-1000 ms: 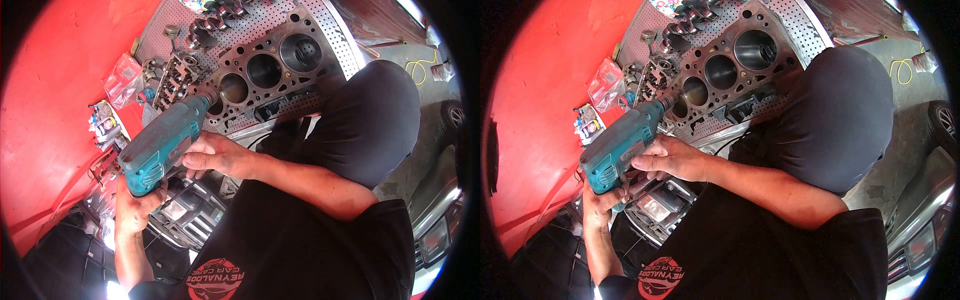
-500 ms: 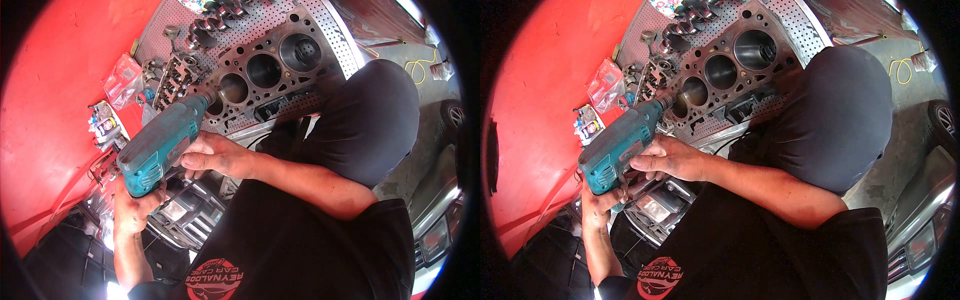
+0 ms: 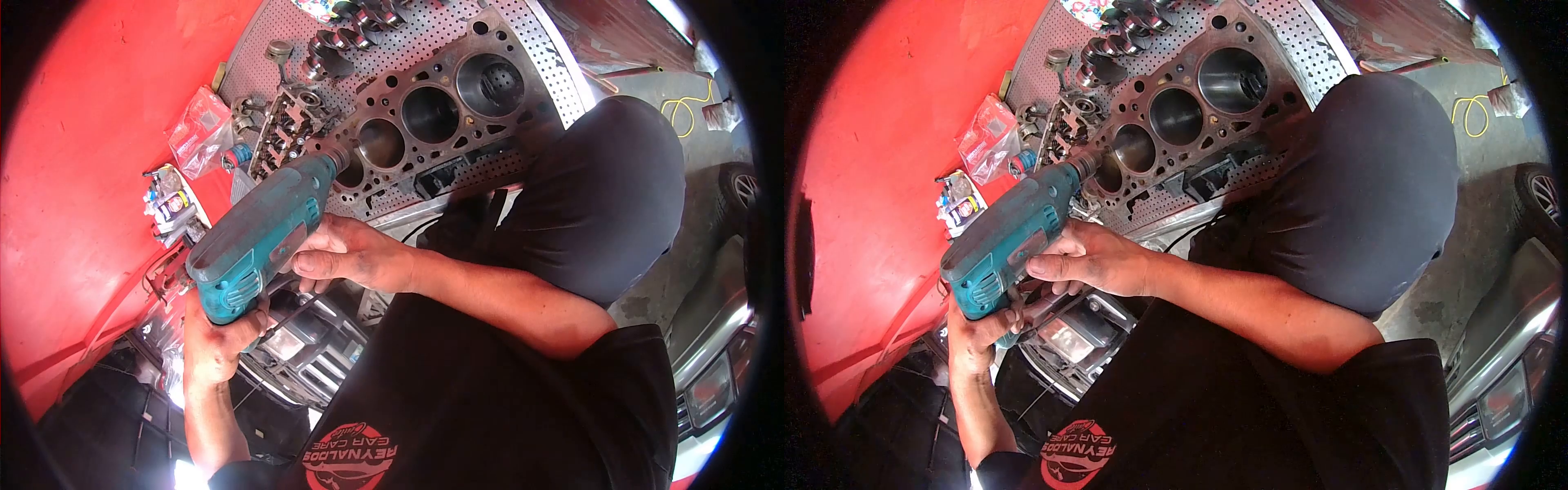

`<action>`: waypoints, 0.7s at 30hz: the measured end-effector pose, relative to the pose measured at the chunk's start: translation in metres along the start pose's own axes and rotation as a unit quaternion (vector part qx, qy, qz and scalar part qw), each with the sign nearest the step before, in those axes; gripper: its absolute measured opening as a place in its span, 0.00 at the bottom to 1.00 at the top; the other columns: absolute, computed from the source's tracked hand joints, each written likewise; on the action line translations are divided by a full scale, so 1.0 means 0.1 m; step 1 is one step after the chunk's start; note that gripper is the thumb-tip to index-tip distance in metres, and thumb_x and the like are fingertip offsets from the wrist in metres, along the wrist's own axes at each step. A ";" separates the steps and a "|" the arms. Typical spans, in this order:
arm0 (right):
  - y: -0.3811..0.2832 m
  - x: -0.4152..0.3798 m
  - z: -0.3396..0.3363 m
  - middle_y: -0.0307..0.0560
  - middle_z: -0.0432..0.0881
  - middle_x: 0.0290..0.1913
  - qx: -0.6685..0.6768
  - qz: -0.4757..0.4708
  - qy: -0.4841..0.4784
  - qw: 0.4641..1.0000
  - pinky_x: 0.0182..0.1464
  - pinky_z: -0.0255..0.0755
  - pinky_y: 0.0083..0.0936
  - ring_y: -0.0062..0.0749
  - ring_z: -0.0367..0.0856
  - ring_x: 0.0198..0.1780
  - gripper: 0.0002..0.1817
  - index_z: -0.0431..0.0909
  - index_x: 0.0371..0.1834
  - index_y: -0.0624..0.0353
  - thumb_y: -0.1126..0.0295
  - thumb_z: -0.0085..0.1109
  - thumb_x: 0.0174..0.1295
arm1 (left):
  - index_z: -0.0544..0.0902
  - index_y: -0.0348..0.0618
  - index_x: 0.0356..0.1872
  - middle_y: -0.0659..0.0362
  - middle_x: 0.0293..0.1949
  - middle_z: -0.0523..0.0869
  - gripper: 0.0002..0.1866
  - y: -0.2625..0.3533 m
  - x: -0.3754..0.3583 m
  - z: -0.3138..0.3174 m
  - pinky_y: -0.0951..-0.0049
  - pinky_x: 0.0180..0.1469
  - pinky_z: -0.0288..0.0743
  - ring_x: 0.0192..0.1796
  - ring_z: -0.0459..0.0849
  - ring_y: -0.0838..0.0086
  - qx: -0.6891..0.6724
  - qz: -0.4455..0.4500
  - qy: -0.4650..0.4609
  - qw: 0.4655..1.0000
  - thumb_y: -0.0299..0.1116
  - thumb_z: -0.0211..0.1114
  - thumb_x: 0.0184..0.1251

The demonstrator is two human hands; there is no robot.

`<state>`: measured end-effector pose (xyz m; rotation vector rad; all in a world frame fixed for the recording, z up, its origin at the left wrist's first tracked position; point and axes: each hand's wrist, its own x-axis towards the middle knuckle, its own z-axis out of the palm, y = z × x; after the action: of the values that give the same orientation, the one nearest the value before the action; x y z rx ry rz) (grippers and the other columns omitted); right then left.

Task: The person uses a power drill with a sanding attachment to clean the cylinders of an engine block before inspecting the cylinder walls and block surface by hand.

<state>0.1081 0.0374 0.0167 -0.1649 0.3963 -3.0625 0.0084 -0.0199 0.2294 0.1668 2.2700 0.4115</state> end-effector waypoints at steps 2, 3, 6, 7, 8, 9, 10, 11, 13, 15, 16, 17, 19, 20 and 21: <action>0.00 0.00 0.00 0.50 0.80 0.58 -0.004 0.002 -0.003 1.000 0.51 0.79 0.31 0.32 0.82 0.50 0.31 0.66 0.68 0.64 0.51 0.58 0.73 | 0.82 0.32 0.37 0.60 0.29 0.84 0.13 -0.01 0.00 -0.01 0.74 0.35 0.76 0.30 0.80 0.76 -0.010 -0.001 -0.004 1.000 0.19 0.64 0.45; 0.00 0.00 0.00 0.50 0.80 0.59 -0.006 0.004 -0.004 1.000 0.51 0.79 0.31 0.32 0.82 0.50 0.31 0.66 0.68 0.64 0.52 0.58 0.73 | 0.82 0.32 0.37 0.60 0.29 0.84 0.14 -0.01 0.00 -0.01 0.74 0.35 0.76 0.30 0.81 0.76 -0.015 -0.001 -0.007 1.000 0.19 0.64 0.45; -0.02 -0.01 0.01 0.51 0.80 0.59 -0.002 0.002 -0.003 1.000 0.51 0.79 0.31 0.32 0.82 0.50 0.32 0.66 0.68 0.64 0.51 0.58 0.73 | 0.82 0.31 0.38 0.59 0.30 0.84 0.14 0.02 -0.01 0.01 0.74 0.36 0.77 0.31 0.81 0.76 -0.021 0.001 -0.003 1.000 0.19 0.63 0.45; -0.03 -0.01 0.03 0.51 0.80 0.59 0.000 0.000 0.000 1.000 0.51 0.79 0.31 0.32 0.82 0.50 0.32 0.66 0.68 0.64 0.51 0.58 0.73 | 0.82 0.31 0.38 0.59 0.30 0.84 0.14 0.02 -0.02 -0.01 0.74 0.36 0.77 0.31 0.81 0.76 -0.016 0.001 -0.002 1.000 0.18 0.63 0.46; -0.04 -0.01 0.04 0.51 0.80 0.59 0.001 -0.001 0.003 1.000 0.51 0.79 0.31 0.32 0.82 0.50 0.32 0.66 0.68 0.64 0.51 0.58 0.73 | 0.82 0.31 0.38 0.59 0.30 0.84 0.14 0.02 -0.02 -0.03 0.74 0.36 0.77 0.31 0.81 0.76 -0.011 0.001 -0.001 1.000 0.18 0.63 0.46; -0.05 -0.01 0.05 0.50 0.80 0.59 0.003 -0.002 0.005 1.000 0.51 0.79 0.31 0.32 0.82 0.50 0.32 0.66 0.68 0.64 0.51 0.58 0.73 | 0.82 0.31 0.39 0.59 0.30 0.84 0.14 0.01 -0.02 -0.03 0.74 0.36 0.78 0.31 0.81 0.76 -0.006 0.001 0.001 1.000 0.18 0.62 0.46; -0.04 -0.01 0.04 0.51 0.80 0.59 0.002 -0.003 0.004 1.000 0.51 0.79 0.31 0.32 0.82 0.50 0.32 0.66 0.68 0.64 0.51 0.58 0.73 | 0.82 0.31 0.39 0.59 0.30 0.84 0.15 0.01 -0.02 -0.03 0.74 0.36 0.78 0.31 0.82 0.76 -0.007 -0.003 0.000 1.000 0.18 0.63 0.46; -0.01 -0.01 0.01 0.51 0.80 0.58 0.001 -0.004 0.001 1.000 0.51 0.79 0.31 0.32 0.82 0.50 0.32 0.66 0.68 0.64 0.51 0.58 0.72 | 0.82 0.31 0.39 0.59 0.30 0.84 0.15 0.00 0.00 -0.01 0.73 0.36 0.78 0.31 0.82 0.75 -0.007 -0.006 0.000 1.000 0.18 0.63 0.46; 0.00 0.00 0.00 0.51 0.81 0.58 -0.002 -0.002 -0.001 1.000 0.51 0.79 0.31 0.32 0.82 0.50 0.32 0.65 0.69 0.64 0.51 0.58 0.72 | 0.82 0.31 0.39 0.59 0.31 0.84 0.15 0.00 -0.01 -0.01 0.73 0.36 0.79 0.31 0.82 0.75 -0.009 -0.010 0.002 1.000 0.18 0.63 0.46; 0.01 0.00 -0.01 0.51 0.81 0.58 -0.004 0.001 -0.004 1.000 0.51 0.79 0.31 0.32 0.82 0.50 0.33 0.65 0.69 0.64 0.51 0.59 0.72 | 0.82 0.31 0.39 0.59 0.30 0.84 0.15 0.00 -0.01 0.01 0.73 0.36 0.79 0.31 0.82 0.75 -0.014 -0.009 0.010 1.000 0.18 0.63 0.46; 0.01 0.00 -0.01 0.51 0.81 0.58 -0.003 -0.002 -0.006 1.000 0.51 0.79 0.31 0.32 0.82 0.50 0.33 0.65 0.69 0.64 0.51 0.59 0.72 | 0.82 0.32 0.39 0.59 0.30 0.84 0.15 0.00 -0.01 0.02 0.73 0.36 0.79 0.31 0.83 0.75 -0.015 -0.010 0.011 1.000 0.18 0.63 0.46; 0.01 0.00 -0.01 0.51 0.81 0.58 -0.002 -0.005 -0.009 1.000 0.51 0.79 0.31 0.33 0.82 0.50 0.32 0.65 0.69 0.64 0.51 0.59 0.72 | 0.82 0.32 0.39 0.59 0.30 0.84 0.15 0.01 -0.01 0.02 0.73 0.36 0.80 0.31 0.83 0.75 -0.015 -0.011 0.013 1.000 0.18 0.64 0.46; 0.01 0.00 -0.01 0.51 0.80 0.58 -0.001 -0.009 -0.007 1.000 0.51 0.80 0.31 0.33 0.82 0.50 0.32 0.66 0.68 0.64 0.51 0.59 0.72 | 0.82 0.32 0.40 0.60 0.30 0.84 0.15 0.02 -0.01 0.01 0.73 0.36 0.79 0.31 0.82 0.75 -0.016 -0.011 0.012 1.000 0.18 0.64 0.45; 0.01 0.00 0.00 0.51 0.80 0.58 -0.001 -0.009 -0.003 1.000 0.51 0.80 0.31 0.33 0.82 0.50 0.32 0.67 0.68 0.65 0.51 0.59 0.72 | 0.82 0.32 0.40 0.60 0.30 0.84 0.16 0.01 -0.01 0.01 0.74 0.36 0.79 0.31 0.82 0.75 -0.017 -0.010 0.011 1.000 0.18 0.64 0.45; 0.01 0.00 0.01 0.51 0.80 0.58 -0.002 -0.010 0.001 1.000 0.51 0.80 0.31 0.33 0.82 0.50 0.32 0.67 0.67 0.65 0.51 0.59 0.72 | 0.82 0.32 0.40 0.60 0.30 0.84 0.16 0.01 -0.01 0.00 0.74 0.36 0.78 0.31 0.82 0.76 -0.018 -0.008 0.008 1.000 0.18 0.64 0.45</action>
<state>0.1083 0.0362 0.0170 -0.1657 0.4022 -3.0818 0.0097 -0.0191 0.2306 0.1258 2.2772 0.4470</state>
